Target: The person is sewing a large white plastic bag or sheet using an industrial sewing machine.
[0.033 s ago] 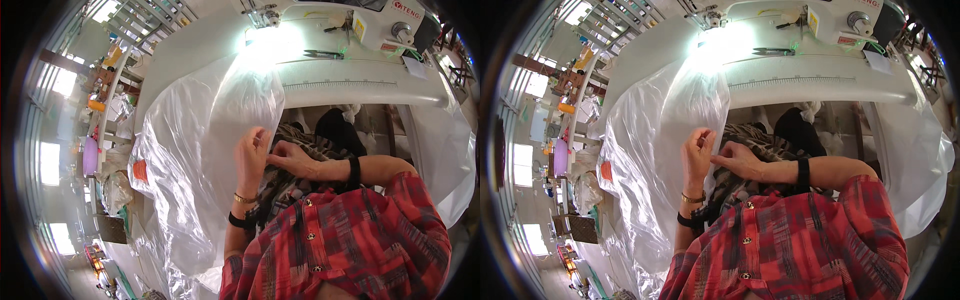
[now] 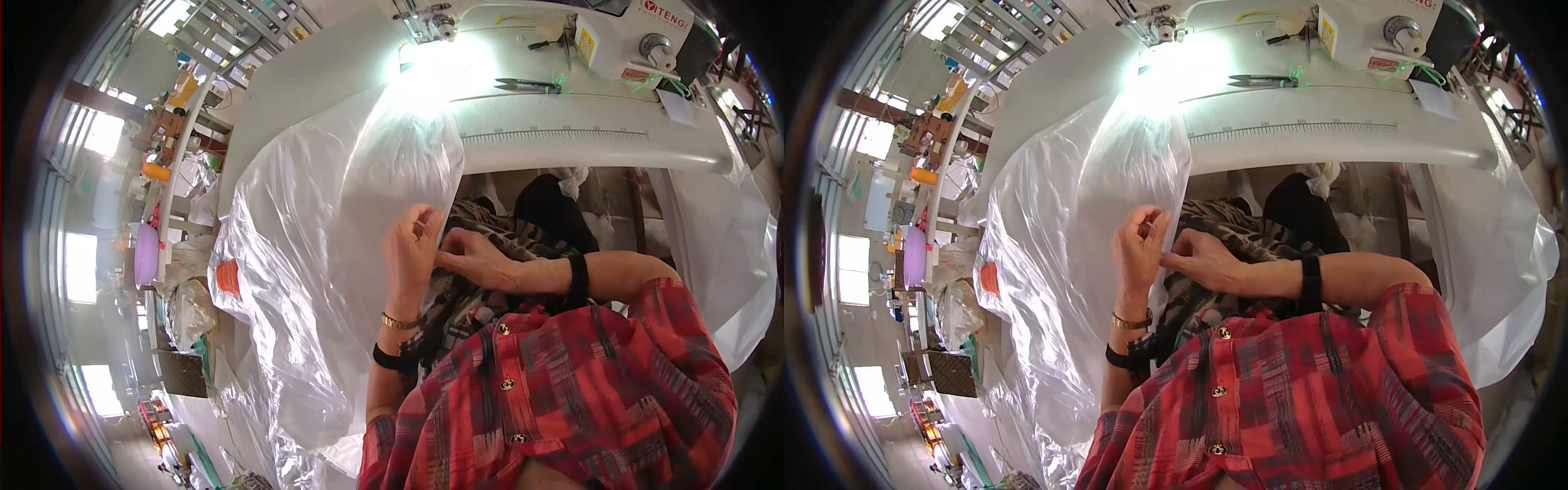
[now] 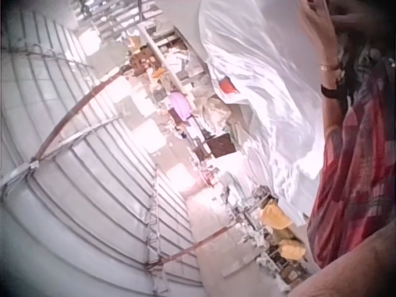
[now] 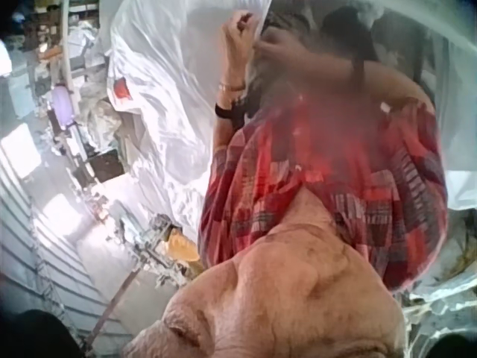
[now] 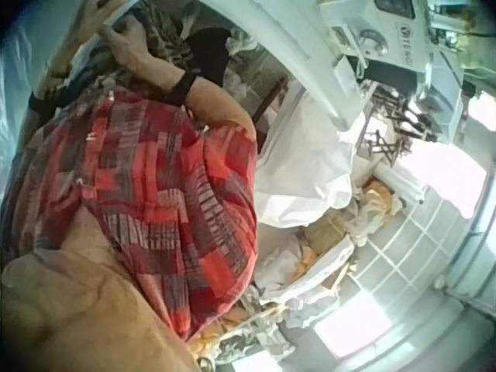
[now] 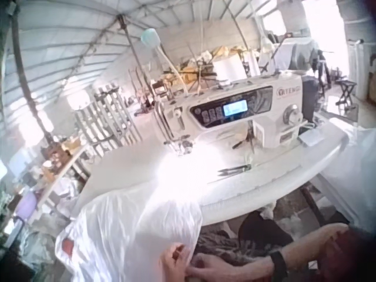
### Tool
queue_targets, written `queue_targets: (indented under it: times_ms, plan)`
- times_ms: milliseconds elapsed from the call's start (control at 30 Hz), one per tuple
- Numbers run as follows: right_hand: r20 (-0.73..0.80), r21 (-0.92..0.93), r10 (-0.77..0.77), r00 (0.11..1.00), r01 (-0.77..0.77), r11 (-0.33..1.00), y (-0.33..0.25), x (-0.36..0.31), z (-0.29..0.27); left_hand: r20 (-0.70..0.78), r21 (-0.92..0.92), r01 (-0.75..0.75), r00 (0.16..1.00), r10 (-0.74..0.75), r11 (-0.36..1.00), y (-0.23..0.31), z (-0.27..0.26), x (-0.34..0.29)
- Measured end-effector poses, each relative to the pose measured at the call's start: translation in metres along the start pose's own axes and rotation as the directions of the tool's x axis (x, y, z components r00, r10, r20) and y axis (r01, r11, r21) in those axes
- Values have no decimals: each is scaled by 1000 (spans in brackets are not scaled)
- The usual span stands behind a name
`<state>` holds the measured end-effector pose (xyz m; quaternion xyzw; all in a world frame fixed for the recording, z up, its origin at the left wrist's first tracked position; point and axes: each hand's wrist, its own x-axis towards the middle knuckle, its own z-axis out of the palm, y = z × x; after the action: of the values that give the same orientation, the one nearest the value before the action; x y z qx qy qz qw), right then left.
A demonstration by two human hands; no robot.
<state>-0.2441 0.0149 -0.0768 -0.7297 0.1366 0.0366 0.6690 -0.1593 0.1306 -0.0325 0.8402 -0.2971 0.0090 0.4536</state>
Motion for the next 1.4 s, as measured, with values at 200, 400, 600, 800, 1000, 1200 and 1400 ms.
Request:
queue_targets:
  times_ms: [200, 400, 600, 800, 1000, 1200, 1400]
  plan:
    - [114, 69, -66, 991, 58, 996, 8, 5, 8, 70, -58, 63, 996, -59, 996, -3, 2, 6]
    - [173, -28, -138, 975, 145, 989, -7, -9, 0, 126, -66, -23, 991, 32, 998, 1, 4, 4]
    - [316, -97, -284, 905, 329, 939, -34, -29, -16, 196, -293, 178, 973, -123, 939, 7, -5, -6]
    - [294, -142, -291, 911, 342, 929, -39, -36, -16, 5, -125, 20, 1000, -20, 992, 29, -9, -21]
    - [241, -270, -359, 902, 418, 867, -31, -37, -13, 81, 275, -217, 976, 202, 937, 52, -19, -28]
    - [257, -321, -462, 849, 526, 788, -32, -38, -12, 154, 296, -198, 975, 158, 934, 47, -23, -33]
    - [242, -341, -615, 751, 659, 670, -26, -31, -4, 233, 172, -77, 972, 36, 982, 47, -34, -31]
